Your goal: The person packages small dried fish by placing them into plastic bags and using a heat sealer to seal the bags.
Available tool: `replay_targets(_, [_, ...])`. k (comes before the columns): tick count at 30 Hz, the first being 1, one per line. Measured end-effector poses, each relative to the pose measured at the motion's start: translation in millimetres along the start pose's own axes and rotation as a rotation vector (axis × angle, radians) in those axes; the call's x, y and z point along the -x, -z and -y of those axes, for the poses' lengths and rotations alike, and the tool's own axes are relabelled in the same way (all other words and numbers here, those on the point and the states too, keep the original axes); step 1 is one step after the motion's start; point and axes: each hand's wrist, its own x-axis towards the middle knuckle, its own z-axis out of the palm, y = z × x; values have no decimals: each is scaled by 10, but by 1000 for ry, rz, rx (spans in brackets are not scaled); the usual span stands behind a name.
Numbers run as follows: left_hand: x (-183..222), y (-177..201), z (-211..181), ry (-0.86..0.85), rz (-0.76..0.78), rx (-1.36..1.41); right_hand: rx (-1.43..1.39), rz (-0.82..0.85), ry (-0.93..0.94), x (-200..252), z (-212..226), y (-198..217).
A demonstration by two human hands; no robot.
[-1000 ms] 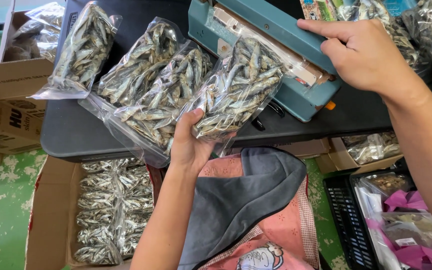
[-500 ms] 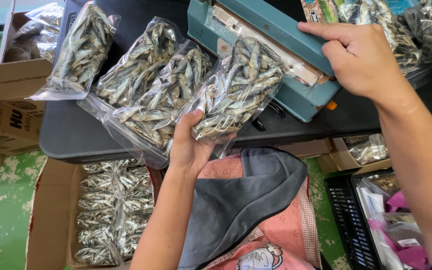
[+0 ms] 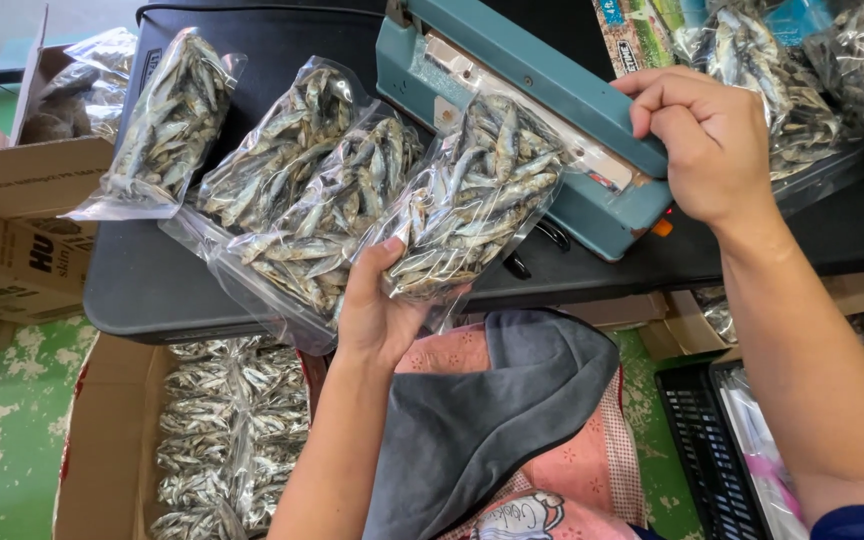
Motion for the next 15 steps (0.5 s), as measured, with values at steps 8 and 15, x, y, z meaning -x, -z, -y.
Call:
replay_targets(8, [1,12,2,-6,-4,3,-27,-27,-1,16,-6,-23])
replay_targets(15, [-11,31,15,3,-8,-22,-23,-35,-5,15,7,-24])
